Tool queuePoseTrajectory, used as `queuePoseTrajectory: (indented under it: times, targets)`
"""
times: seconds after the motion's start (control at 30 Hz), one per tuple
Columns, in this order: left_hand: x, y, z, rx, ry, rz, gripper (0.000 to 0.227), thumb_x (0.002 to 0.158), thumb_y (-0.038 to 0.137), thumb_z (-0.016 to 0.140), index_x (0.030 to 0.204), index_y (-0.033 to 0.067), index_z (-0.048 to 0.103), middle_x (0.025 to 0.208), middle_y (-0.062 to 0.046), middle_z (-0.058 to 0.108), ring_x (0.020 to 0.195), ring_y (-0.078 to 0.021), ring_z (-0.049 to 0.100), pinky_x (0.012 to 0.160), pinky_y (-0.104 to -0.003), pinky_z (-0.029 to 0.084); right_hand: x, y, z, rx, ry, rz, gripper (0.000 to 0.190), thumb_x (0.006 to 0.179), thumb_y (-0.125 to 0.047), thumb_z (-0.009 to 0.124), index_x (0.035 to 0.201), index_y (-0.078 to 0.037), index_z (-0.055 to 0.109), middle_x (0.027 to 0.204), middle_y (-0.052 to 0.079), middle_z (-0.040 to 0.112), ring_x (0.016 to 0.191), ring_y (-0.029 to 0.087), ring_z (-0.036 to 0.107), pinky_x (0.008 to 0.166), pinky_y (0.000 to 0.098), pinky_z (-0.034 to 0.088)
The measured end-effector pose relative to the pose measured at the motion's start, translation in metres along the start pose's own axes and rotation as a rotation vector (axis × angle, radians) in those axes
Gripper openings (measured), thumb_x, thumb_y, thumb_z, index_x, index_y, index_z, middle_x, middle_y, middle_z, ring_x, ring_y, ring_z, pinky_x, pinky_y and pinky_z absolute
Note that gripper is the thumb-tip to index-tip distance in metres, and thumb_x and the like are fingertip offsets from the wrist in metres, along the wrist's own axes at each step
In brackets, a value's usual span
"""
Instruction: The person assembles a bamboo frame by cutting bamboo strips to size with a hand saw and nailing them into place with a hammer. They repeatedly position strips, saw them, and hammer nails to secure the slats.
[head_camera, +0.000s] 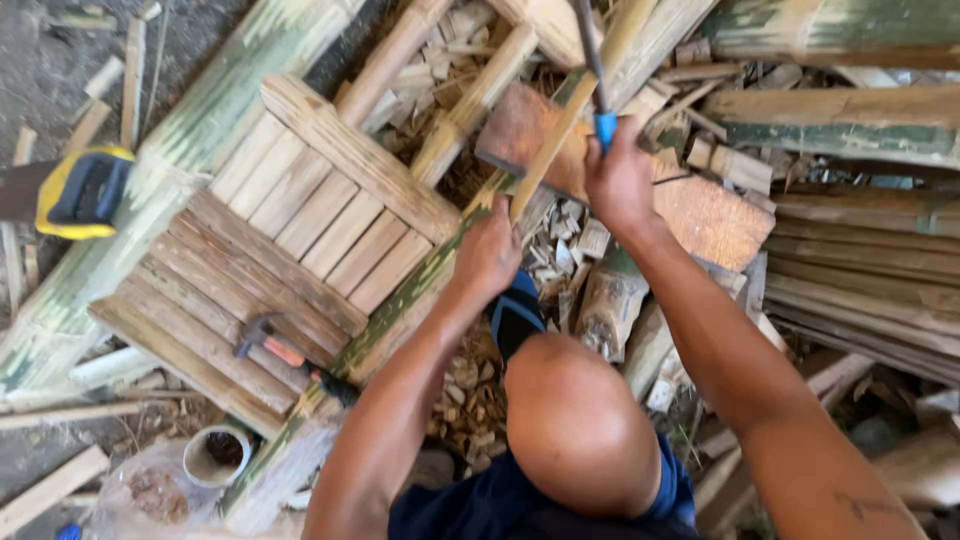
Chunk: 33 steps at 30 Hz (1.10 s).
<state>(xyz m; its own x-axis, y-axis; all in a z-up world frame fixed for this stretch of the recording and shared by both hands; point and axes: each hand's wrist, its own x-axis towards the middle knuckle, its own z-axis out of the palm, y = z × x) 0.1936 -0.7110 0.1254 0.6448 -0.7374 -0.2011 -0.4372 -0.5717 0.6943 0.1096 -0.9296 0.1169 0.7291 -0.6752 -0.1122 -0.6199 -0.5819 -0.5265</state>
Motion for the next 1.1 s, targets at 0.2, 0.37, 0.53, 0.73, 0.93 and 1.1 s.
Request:
queuePoseTrajectory:
  times: [0.2, 0.37, 0.53, 0.73, 0.93, 1.1]
  targets:
    - [-0.019, -0.033, -0.022, -0.363, -0.094, -0.092, 0.05, 0.112, 0.041, 0.036, 0.148, 0.007, 0.041, 0.123, -0.018, 0.058, 0.105, -0.0318, 0.065, 0.088, -0.051, 0.055, -0.017, -0.005, 0.007, -0.164, -0.055, -0.016, 0.043, 0.106, -0.037, 0.059, 0.123, 0.0, 0.045, 0.1, 0.031, 0.066, 0.085, 0.054, 0.066, 0.077, 0.0641, 0.05]
    - [-0.041, -0.151, -0.058, -0.712, 0.333, -0.468, 0.057, 0.104, 0.031, 0.046, 0.156, 0.0145, 0.035, 0.124, -0.017, 0.066, 0.098, -0.0265, 0.07, 0.088, -0.044, 0.059, -0.038, -0.037, -0.009, -0.383, 0.27, -0.364, 0.06, 0.085, -0.031, 0.071, 0.137, -0.006, 0.053, 0.114, 0.022, 0.063, 0.104, 0.044, 0.06, 0.076, 0.0563, 0.047]
    - [-0.055, -0.261, -0.084, -0.647, 0.747, -0.467, 0.054, 0.098, 0.008, 0.054, 0.151, 0.01, 0.049, 0.121, -0.022, 0.073, 0.1, -0.0289, 0.068, 0.087, -0.043, 0.056, -0.02, -0.131, -0.02, -0.202, -0.185, -0.685, 0.032, 0.102, -0.019, 0.063, 0.133, -0.011, 0.061, 0.115, 0.021, 0.065, 0.104, 0.043, 0.064, 0.087, 0.0527, 0.054]
    - [-0.085, -0.284, -0.111, 0.131, 0.675, -0.444, 0.078, 0.089, 0.022, 0.073, 0.157, 0.0108, 0.036, 0.157, -0.025, 0.034, 0.141, -0.0443, 0.039, 0.114, -0.048, 0.041, -0.027, -0.236, 0.102, -0.497, -0.797, -0.964, 0.041, 0.108, -0.03, 0.055, 0.134, 0.001, 0.056, 0.121, 0.025, 0.065, 0.11, 0.038, 0.067, 0.086, 0.0461, 0.06]
    - [-0.123, -0.274, -0.135, 0.344, 0.284, -0.306, 0.093, 0.083, 0.05, 0.078, 0.159, 0.019, 0.033, 0.166, -0.011, 0.025, 0.152, -0.0388, 0.019, 0.121, -0.06, 0.023, -0.113, -0.259, 0.237, -0.087, -0.5, -0.614, 0.064, 0.091, -0.022, 0.076, 0.144, -0.001, 0.047, 0.12, 0.025, 0.059, 0.105, 0.041, 0.064, 0.089, 0.0482, 0.055]
    - [-0.123, -0.274, -0.141, 0.44, 0.214, -0.26, 0.102, 0.078, 0.053, 0.079, 0.161, 0.0199, 0.03, 0.167, -0.006, 0.024, 0.153, -0.0388, 0.015, 0.12, -0.066, 0.019, -0.132, -0.244, 0.256, 0.079, -0.276, -0.616, 0.073, 0.078, -0.01, 0.085, 0.144, -0.009, 0.053, 0.111, 0.018, 0.06, 0.096, 0.037, 0.066, 0.081, 0.046, 0.057]
